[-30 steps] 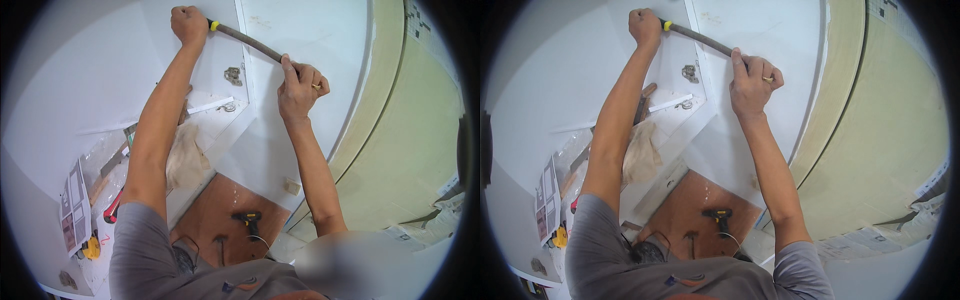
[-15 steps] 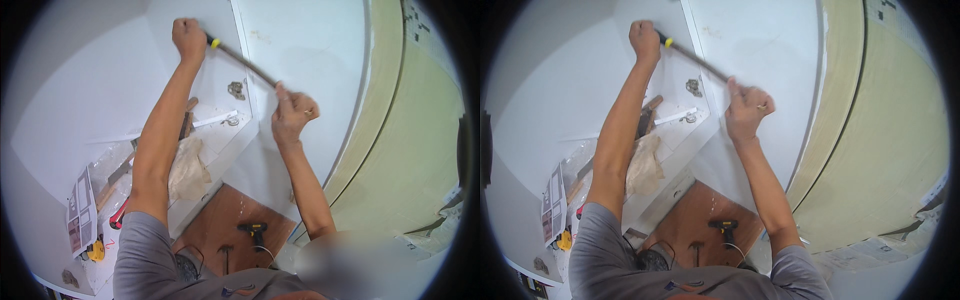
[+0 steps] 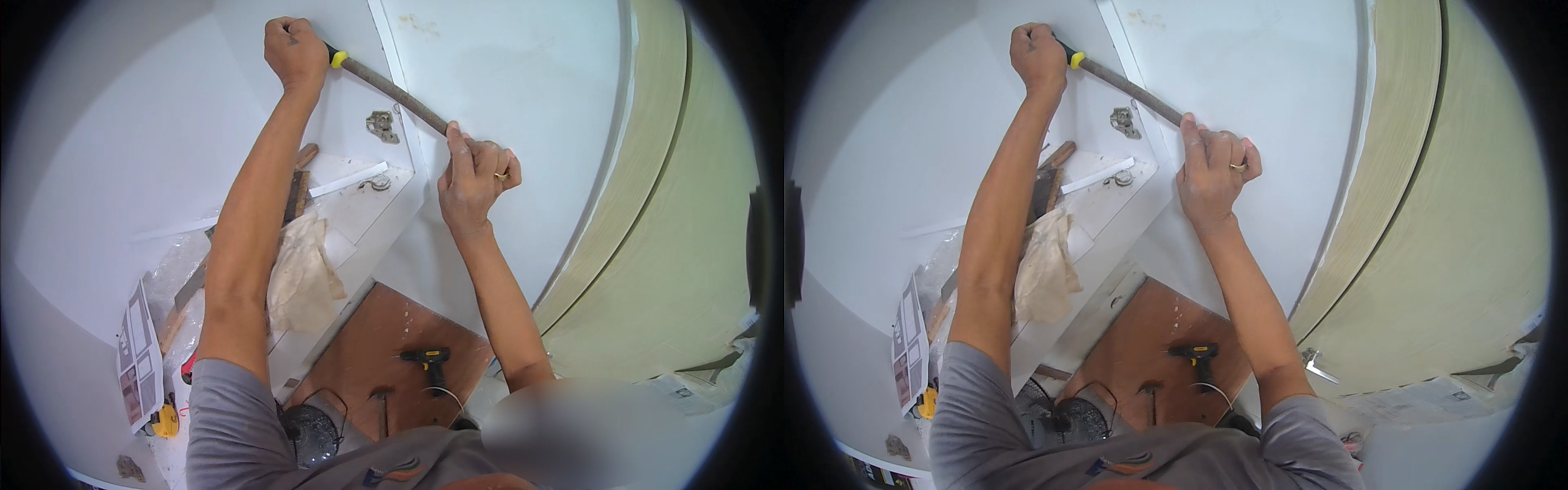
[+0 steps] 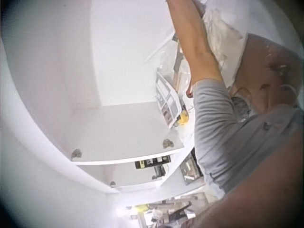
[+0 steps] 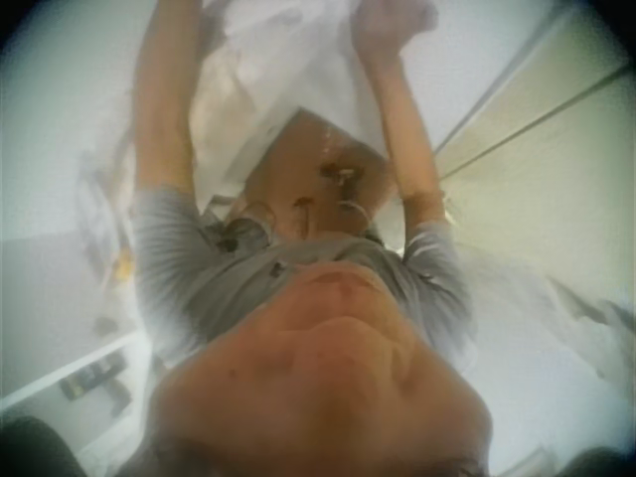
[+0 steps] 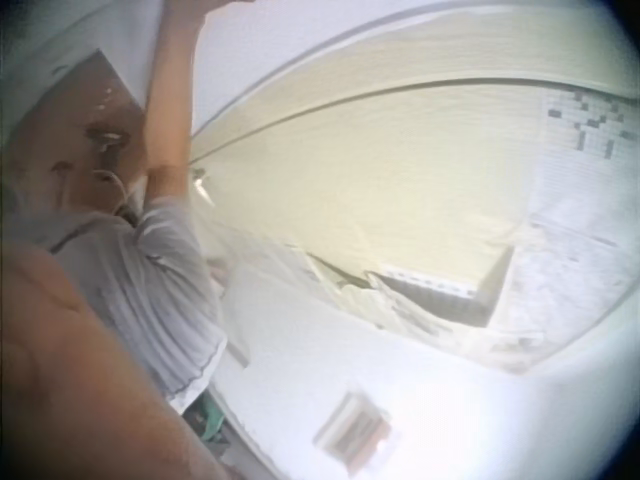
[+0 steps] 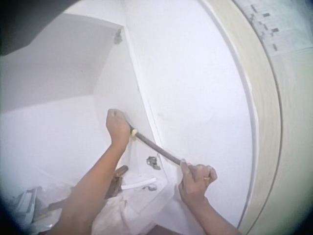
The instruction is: The person uses a utility knife to scrape adhesive residue from the inner edge of a white cabinet door. They then use a metal file to smooth the same area. The person works on the upper corner of the door throughout the clip.
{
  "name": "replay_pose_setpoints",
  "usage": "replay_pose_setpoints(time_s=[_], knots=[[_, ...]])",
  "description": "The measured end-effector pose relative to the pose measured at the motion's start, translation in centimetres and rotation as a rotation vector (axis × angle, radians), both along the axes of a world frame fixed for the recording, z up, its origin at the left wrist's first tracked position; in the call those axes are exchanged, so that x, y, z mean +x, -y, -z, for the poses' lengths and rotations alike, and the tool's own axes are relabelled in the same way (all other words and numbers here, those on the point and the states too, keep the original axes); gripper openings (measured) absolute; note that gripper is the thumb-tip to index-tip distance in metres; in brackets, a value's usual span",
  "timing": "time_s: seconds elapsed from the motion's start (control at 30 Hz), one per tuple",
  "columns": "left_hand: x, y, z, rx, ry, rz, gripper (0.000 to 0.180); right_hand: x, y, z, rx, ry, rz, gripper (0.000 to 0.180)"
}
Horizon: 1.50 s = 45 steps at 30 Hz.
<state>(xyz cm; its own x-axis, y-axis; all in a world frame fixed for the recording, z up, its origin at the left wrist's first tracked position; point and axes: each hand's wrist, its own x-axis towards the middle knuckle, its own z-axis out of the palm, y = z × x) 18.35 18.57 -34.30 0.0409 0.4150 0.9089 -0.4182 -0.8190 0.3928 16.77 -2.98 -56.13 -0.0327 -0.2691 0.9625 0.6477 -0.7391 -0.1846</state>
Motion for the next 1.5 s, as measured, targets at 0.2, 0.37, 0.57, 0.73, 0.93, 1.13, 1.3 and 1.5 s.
replay_pose_setpoints(time_s=[0.2, 0.37, 0.57, 0.73, 0.93, 1.13, 1.3, 1.5], knots=[[-0.2, 0.6, 0.1, 0.003, 0.007, -0.083, 0.022, -0.4, 0.3, -0.1, -0.015, -0.03, 0.016, 0.042], [0.3, -0.8, -0.9, 0.131, -0.007, -0.118, 0.022, 0.0, -0.6, 0.5, 0.025, -0.011, 0.024, 0.042], [0.6, -3.2, 1.7, 0.049, -0.076, -0.173, 0.023, -0.3, -3.0, 2.1, 0.044, -0.102, -0.152, 0.035], [0.8, -1.5, 0.7, -0.071, -0.022, 0.03, 0.022, -1.7, 0.3, -0.5, 0.084, -0.106, -0.14, 0.033], [0.5, -0.1, 0.6, 0.022, -0.005, -0.067, 0.02, -0.4, -0.3, 1.7, 0.034, -0.084, -0.062, 0.035], [0.4, -1.9, 0.6, 0.127, -0.012, -0.028, 0.019, -0.4, -2.0, 3.3, 0.046, -0.054, -0.067, 0.033], [-0.8, 0.1, -0.7, 0.136, -0.112, -0.234, 0.025, 0.0, -3.0, 4.1, 0.056, -0.02, -0.148, 0.036], [-0.4, 0.4, -1.0, 0.23, 0.094, -0.052, 0.021, -1.4, -2.2, 4.1, -0.028, -0.172, -0.193, 0.038]])
